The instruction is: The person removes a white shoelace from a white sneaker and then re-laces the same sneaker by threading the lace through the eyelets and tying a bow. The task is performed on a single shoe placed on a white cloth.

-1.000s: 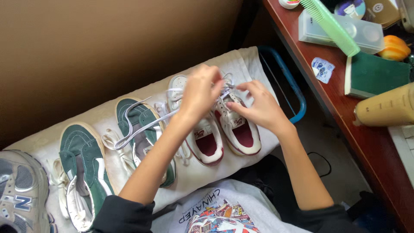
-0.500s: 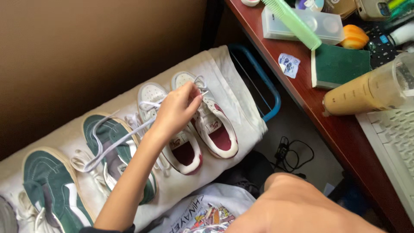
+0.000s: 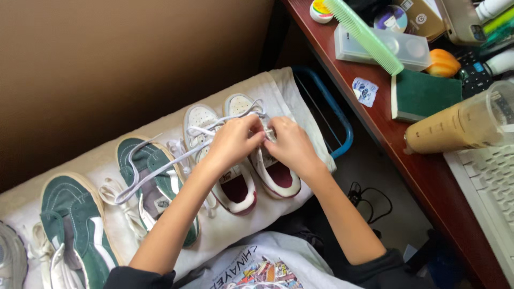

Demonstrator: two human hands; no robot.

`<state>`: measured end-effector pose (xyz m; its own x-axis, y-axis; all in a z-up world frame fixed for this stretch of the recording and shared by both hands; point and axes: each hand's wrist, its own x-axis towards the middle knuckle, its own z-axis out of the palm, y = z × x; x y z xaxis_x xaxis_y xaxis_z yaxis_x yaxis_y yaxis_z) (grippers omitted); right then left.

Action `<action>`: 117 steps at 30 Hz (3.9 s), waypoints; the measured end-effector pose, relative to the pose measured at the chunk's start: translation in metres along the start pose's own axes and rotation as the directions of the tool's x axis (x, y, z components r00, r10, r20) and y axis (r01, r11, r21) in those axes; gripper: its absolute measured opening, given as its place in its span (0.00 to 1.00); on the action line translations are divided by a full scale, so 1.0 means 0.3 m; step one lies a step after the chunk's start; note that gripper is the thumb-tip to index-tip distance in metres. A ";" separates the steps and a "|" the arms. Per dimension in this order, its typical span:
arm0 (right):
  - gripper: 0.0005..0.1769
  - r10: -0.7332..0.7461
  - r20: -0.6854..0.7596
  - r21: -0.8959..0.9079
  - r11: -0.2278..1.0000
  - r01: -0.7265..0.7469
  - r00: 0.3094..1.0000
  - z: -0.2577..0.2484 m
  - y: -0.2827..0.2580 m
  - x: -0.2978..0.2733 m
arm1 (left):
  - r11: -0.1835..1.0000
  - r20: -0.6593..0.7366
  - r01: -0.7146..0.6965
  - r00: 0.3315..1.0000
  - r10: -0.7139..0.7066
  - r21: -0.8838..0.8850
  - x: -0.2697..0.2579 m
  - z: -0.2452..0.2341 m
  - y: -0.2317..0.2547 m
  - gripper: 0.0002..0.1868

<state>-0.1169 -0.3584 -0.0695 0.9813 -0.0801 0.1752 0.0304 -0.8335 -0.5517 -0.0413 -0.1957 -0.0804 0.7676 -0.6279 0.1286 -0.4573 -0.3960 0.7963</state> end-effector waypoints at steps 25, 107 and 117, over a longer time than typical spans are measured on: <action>0.13 0.218 0.268 0.666 0.662 -0.344 0.938 0.001 0.307 0.032 | 0.961 -0.309 0.053 0.950 0.035 0.272 0.089 0.194 -0.004 0.05; 0.11 0.237 -0.082 -0.056 0.969 -0.242 0.968 -0.068 0.444 -0.027 | 0.969 -0.075 0.176 0.983 -0.165 0.176 -0.001 0.024 -0.096 0.46; 0.12 -0.071 0.121 0.212 0.976 0.044 0.990 -0.026 0.202 0.054 | 0.971 0.421 0.229 0.889 -0.179 -0.070 0.235 -0.043 -0.181 0.17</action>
<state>-0.1006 -0.4146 -0.0937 0.9924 0.0462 0.1137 0.1133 -0.7015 -0.7036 0.0435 -0.2099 -0.1069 0.5751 -0.7696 -0.2774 -0.2370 -0.4813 0.8439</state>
